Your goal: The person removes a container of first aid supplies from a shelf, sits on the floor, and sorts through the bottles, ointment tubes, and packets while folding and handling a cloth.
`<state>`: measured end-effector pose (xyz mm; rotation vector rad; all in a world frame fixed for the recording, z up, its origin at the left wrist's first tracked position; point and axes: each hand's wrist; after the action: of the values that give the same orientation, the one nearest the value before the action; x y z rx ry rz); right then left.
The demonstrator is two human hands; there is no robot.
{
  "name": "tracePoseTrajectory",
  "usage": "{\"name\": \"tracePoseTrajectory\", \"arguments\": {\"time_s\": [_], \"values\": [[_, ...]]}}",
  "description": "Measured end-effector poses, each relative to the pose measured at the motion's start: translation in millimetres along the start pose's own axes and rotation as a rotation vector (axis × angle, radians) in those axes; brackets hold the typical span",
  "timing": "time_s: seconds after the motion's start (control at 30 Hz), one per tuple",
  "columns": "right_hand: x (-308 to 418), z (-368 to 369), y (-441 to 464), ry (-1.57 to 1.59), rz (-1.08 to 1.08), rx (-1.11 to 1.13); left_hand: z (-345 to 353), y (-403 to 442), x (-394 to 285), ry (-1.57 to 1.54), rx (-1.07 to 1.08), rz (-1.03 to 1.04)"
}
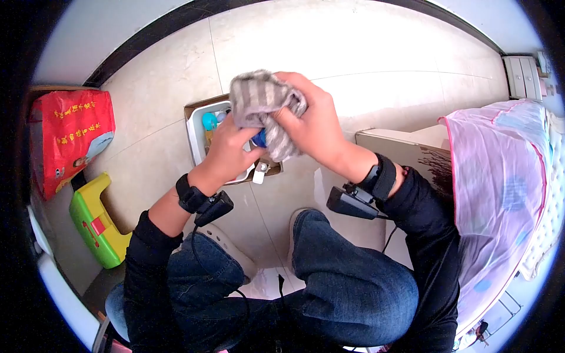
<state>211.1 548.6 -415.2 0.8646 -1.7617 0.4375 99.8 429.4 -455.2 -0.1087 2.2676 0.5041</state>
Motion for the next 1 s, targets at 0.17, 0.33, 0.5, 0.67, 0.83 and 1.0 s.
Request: {"name": "tracePoseTrajectory", "arguments": {"time_s": [0.17,0.33,0.5,0.67,0.83,1.0], "values": [[-5,-10,11,0.07,0.055,-0.101,5,-8,9,-0.241,0.025,-0.062],[-8,-10,10,0.096,0.046,-0.086,-8,-27,8,-0.085,0.256,-0.167],[-11,-9,9,0.08,0.03,-0.086,14,-48,22,-0.157,0.203,-0.136],[-11,-8,9,0.078,0.04,-0.086,20,-49,14,-0.121,0.194,-0.042],[-11,-8,9,0.075,0.034,-0.076,28,-57,18,-0.133,0.161,-0.053],[-9,-7,7,0.055,0.026,-0.057,29,-57,27,-0.038,0.192,-0.104]]}}
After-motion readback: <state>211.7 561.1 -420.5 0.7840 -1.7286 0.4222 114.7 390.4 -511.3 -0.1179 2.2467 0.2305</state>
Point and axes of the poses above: each hand's wrist, its own y-axis towards the middle knuckle, its own z-axis out of the palm, x = y × z, and after that the axes turned 2 degrees about -x, right-handed
